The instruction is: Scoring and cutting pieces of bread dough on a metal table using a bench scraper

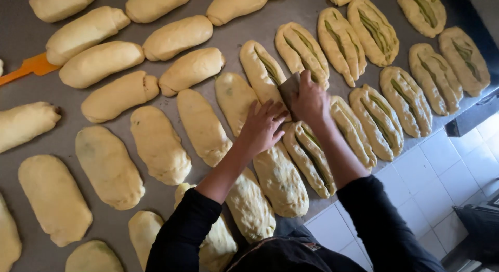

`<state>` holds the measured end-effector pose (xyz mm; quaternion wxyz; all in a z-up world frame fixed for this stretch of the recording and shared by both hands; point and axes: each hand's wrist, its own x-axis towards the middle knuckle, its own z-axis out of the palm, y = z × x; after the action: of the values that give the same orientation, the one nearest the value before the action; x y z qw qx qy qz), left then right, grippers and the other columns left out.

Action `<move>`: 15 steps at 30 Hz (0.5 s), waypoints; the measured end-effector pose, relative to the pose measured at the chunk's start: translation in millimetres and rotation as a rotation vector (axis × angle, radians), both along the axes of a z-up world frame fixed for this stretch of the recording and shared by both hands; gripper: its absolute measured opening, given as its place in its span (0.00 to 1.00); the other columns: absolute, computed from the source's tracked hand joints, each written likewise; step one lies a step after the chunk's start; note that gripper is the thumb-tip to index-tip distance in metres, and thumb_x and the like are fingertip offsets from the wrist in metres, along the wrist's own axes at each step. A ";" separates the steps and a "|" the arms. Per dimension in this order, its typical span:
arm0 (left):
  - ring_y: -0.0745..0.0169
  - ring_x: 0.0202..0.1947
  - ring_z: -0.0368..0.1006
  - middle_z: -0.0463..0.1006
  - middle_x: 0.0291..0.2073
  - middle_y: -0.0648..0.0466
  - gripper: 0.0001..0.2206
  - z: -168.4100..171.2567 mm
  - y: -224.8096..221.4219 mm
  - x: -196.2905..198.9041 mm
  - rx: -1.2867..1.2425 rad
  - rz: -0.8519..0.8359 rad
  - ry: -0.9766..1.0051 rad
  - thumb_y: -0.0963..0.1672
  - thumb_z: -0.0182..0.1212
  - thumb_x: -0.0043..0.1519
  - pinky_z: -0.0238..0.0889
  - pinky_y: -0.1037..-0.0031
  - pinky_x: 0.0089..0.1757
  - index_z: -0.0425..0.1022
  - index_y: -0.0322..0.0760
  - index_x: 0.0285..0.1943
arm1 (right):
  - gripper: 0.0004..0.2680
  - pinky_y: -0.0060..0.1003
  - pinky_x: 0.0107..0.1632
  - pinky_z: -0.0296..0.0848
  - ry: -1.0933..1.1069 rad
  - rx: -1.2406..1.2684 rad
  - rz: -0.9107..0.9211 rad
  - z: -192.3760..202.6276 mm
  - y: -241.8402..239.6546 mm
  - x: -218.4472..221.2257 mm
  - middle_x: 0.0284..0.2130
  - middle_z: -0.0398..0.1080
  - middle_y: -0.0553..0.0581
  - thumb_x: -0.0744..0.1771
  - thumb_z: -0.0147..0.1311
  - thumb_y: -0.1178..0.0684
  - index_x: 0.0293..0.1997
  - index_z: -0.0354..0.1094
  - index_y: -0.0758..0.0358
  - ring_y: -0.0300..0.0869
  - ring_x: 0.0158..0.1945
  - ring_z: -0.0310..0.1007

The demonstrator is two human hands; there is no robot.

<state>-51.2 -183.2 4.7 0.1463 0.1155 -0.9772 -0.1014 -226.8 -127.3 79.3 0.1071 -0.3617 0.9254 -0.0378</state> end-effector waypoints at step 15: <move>0.46 0.74 0.55 0.64 0.71 0.50 0.27 -2.9 -1.8 12.6 0.094 -0.026 -0.115 0.53 0.61 0.62 0.42 0.34 0.66 0.68 0.54 0.72 | 0.22 0.69 0.47 0.74 0.045 -0.011 0.104 58.9 19.1 -48.3 0.42 0.74 0.78 0.66 0.58 0.43 0.63 0.55 0.62 0.74 0.48 0.75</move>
<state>-38.7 -185.0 1.8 0.0828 0.1152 -0.9796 -0.1422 -275.1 -108.3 138.2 0.0863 -0.4107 0.9072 -0.0291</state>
